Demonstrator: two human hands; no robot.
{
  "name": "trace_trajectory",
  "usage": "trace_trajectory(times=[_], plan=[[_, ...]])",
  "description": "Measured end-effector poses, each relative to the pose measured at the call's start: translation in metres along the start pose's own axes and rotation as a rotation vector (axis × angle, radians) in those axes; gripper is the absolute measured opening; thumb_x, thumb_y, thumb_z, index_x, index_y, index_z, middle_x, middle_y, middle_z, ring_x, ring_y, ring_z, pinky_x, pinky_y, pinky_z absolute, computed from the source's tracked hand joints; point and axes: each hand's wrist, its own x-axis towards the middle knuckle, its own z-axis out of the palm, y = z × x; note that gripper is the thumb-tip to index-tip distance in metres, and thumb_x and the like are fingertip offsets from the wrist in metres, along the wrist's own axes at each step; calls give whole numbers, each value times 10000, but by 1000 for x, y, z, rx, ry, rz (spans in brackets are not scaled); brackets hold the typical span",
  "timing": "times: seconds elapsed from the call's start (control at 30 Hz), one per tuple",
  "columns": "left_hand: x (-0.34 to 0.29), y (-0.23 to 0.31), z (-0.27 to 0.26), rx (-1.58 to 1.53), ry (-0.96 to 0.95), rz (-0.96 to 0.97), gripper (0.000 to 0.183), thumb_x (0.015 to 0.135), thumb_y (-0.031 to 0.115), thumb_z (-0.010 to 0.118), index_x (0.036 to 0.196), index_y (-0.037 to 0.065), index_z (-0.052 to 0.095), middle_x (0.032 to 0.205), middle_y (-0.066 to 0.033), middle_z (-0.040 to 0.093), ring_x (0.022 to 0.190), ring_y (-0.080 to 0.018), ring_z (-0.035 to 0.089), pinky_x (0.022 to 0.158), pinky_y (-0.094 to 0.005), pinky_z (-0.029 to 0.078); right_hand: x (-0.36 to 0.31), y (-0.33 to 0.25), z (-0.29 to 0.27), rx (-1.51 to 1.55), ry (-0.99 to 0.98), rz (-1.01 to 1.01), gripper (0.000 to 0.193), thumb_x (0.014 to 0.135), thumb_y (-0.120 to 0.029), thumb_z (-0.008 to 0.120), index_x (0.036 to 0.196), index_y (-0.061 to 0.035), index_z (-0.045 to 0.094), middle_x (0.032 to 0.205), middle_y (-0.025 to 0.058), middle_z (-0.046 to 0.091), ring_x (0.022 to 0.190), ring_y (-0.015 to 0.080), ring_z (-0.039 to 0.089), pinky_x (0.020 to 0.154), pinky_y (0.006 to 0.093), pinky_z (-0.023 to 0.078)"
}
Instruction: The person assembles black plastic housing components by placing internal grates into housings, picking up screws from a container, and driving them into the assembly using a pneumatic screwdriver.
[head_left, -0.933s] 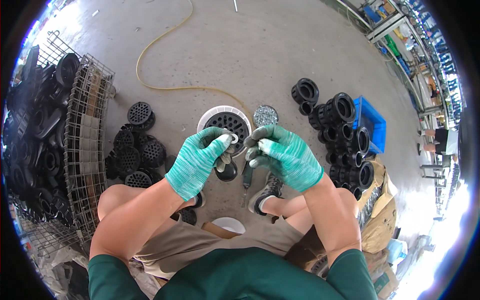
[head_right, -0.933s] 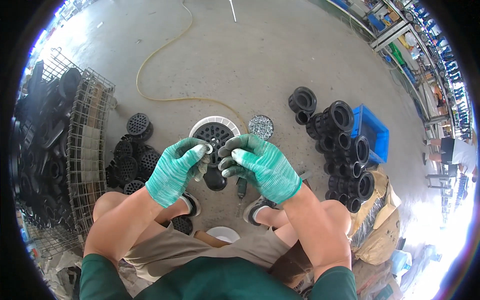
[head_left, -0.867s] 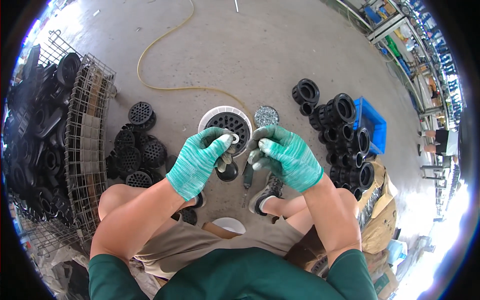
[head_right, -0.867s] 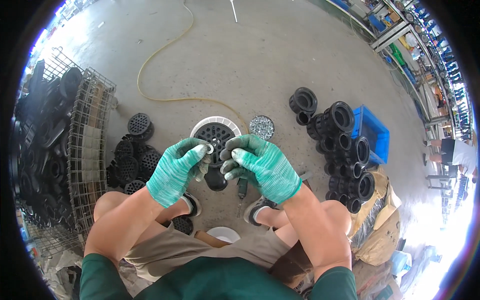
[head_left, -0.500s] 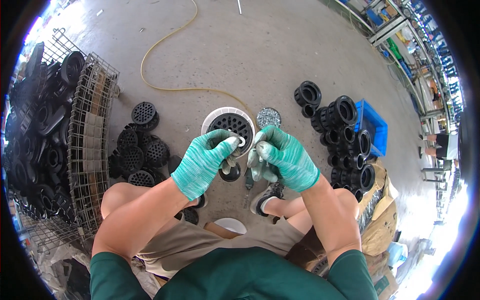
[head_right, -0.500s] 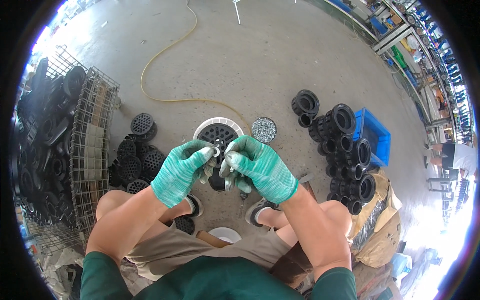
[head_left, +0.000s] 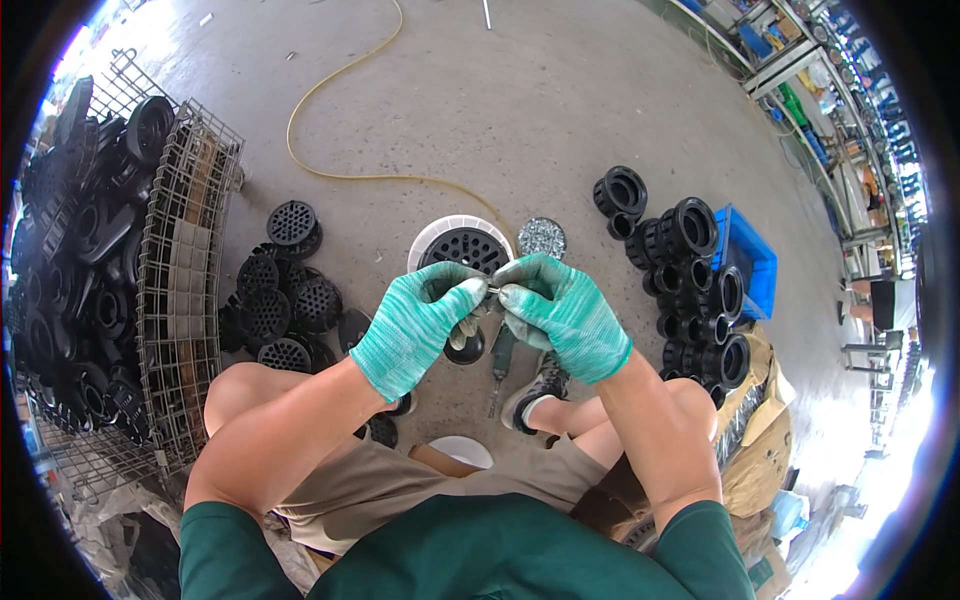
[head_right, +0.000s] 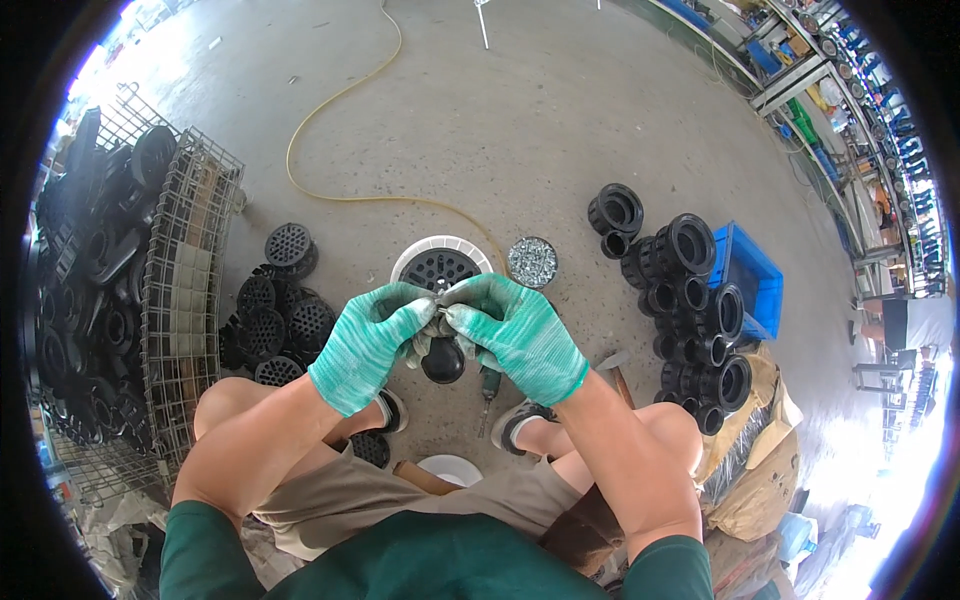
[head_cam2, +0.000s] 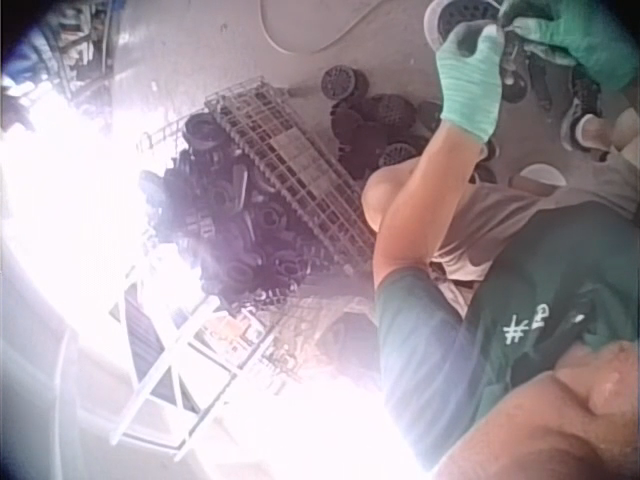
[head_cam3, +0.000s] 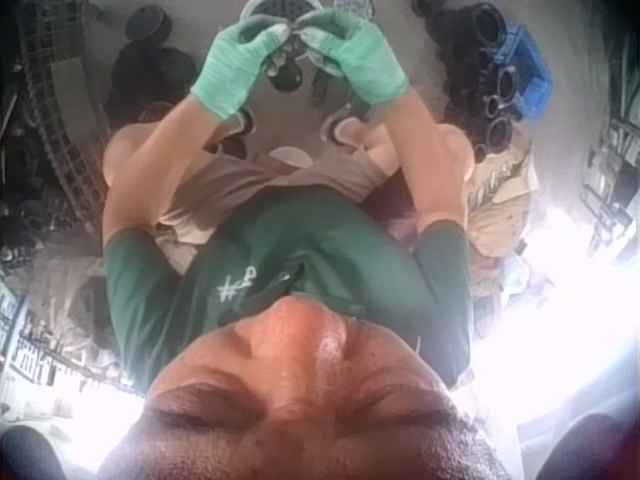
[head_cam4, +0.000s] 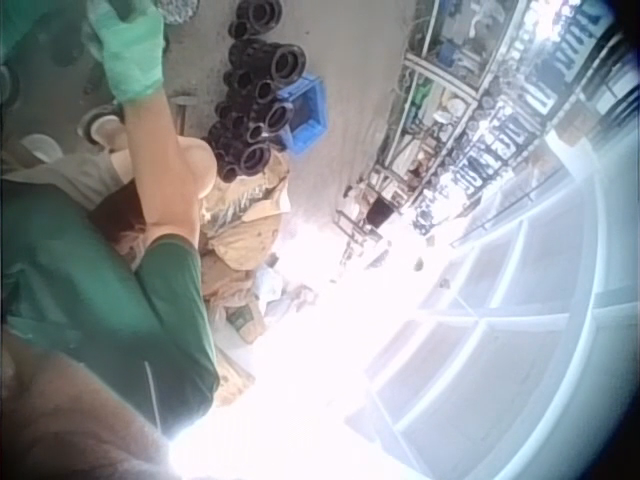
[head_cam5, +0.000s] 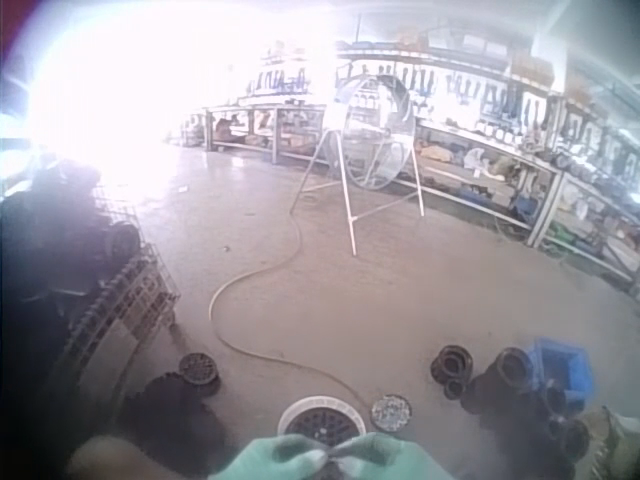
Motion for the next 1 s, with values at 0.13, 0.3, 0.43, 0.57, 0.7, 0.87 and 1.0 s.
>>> trace_trajectory(times=[0.13,0.3,0.43,0.57,0.7,0.87,1.0], plan=[[3,-8,-7,-100,-42,-23,304,985,249,688,1174,11,672,907,-63,715,729,-115,643,639,-250,523,4,7,-2,75,2,-45,193,969,-136,704,1141,-61,657,885,-13,659,704,38,564,564,187,442],[-1,-4,-3,-127,-91,-51,329,949,223,742,1190,19,648,948,-51,688,754,-115,629,639,-245,510,1,7,-5,143,-58,-34,167,978,-136,696,1130,-85,651,865,-24,640,701,37,555,563,188,436],[-4,-1,-1,-157,-111,-56,318,938,212,757,1173,27,649,944,-38,677,738,-107,616,625,-243,496,-3,8,-2,194,-92,-30,162,976,-140,700,1120,-110,632,874,-23,641,695,34,546,563,179,429],[-7,-2,-1,-98,-152,-50,290,997,224,672,1190,12,628,824,0,611,664,-70,541,587,-231,438,-4,7,1,161,-86,18,202,970,-207,719,1117,-125,609,863,-31,634,673,32,533,553,173,418],[-8,4,-1,-161,-128,-12,278,982,243,699,1164,49,619,821,11,578,664,-77,550,566,-240,441,-3,3,-6,144,-87,65,209,996,-313,673,1089,-134,616,861,-18,646,654,39,543,519,176,399],[6,24,-25,-349,29,100,183,1008,280,642,1050,102,633,799,25,577,625,-81,537,522,-242,428,28,18,-34,537,266,-35,257,1037,-305,570,1022,-57,637,950,113,696,755,179,659,610,293,551],[4,27,-26,-404,26,77,172,1030,255,597,1031,84,613,809,-14,606,600,-105,553,492,-262,420,35,76,-50,607,78,127,227,988,-64,476,1149,33,602,1078,185,685,947,310,695,820,418,613]])
